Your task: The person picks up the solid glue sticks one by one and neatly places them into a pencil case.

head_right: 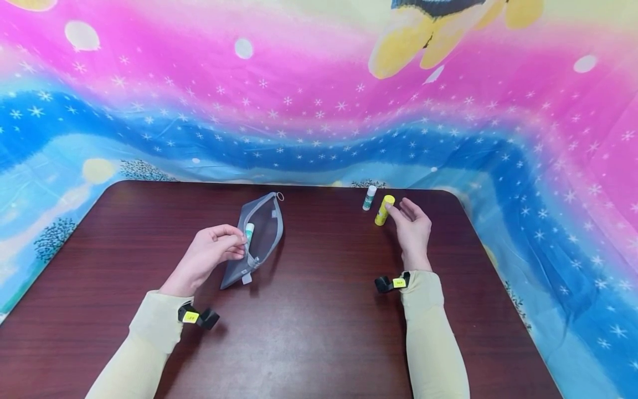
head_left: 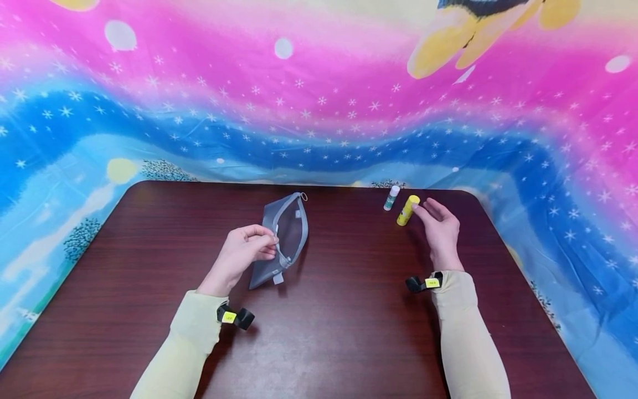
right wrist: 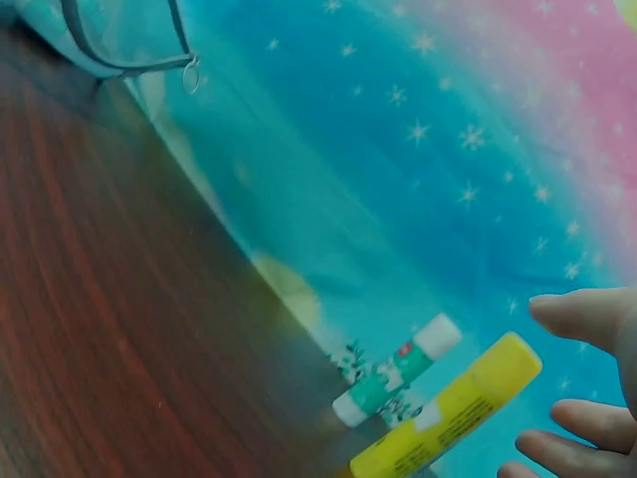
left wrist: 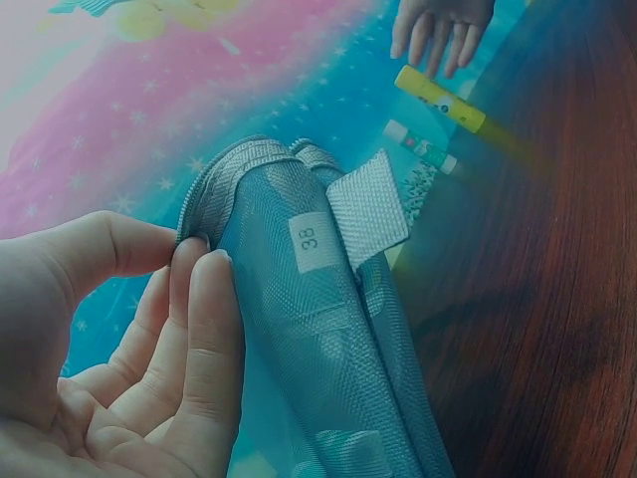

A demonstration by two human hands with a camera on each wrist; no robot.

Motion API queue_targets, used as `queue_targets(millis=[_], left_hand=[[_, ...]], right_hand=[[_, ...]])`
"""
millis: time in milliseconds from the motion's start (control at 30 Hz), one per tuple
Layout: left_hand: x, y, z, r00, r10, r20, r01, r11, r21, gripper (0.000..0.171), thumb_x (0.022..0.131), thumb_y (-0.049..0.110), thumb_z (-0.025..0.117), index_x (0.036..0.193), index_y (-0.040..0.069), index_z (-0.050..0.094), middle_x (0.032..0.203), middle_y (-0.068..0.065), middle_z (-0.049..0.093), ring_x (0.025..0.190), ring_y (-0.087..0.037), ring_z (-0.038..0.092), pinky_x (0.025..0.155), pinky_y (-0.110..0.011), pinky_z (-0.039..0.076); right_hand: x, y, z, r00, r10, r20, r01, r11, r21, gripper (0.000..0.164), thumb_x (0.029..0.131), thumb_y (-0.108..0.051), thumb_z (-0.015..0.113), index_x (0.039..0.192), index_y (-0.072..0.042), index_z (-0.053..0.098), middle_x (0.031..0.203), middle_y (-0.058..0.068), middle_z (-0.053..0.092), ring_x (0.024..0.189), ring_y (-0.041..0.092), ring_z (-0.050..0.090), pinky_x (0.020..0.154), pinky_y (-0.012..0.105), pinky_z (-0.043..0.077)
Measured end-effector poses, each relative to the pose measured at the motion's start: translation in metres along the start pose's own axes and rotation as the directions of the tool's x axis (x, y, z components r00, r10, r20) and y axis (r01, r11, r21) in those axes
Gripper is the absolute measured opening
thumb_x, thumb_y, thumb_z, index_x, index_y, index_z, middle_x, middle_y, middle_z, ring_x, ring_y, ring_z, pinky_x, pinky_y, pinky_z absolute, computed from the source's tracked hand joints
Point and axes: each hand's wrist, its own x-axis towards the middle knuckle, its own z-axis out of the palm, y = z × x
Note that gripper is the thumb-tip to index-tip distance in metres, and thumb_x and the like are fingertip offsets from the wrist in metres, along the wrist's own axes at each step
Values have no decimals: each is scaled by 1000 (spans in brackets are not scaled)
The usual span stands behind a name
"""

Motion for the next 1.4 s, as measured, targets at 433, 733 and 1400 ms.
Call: queue_targets(millis=[433,733,1400], left_hand=[[-1,0,-1,1000,-3,11,2,1000,13,21,96,9,70,107,-8,65,98,-22,72,77,-20,69,75,-32,61],[-1,0,-2,1000,1,9,-1,1000,15,21,96,9,69,107,-8,66,92,-15,73,77,-20,69,75,-31,61],[0,-1,-2,1000,-2,13,2,1000,20,22,96,10,70,108,-8,66,94,-17,73,78,-21,69,76,-32,61]], right_hand=[[11,28,5,999,-2,33,6,993,-119,60,89,-27,81,142,-8,60,139,12,62,126,20,57,103,32,47],[13,30,12,998,16,55,-8,990,-139,59,90,-24,80,142,-7,60,136,13,63,123,22,60,101,33,48],[17,31,15,999,25,40,-16,976,-217,52,93,-27,77,137,-5,64,131,15,66,120,24,61,103,36,48]])
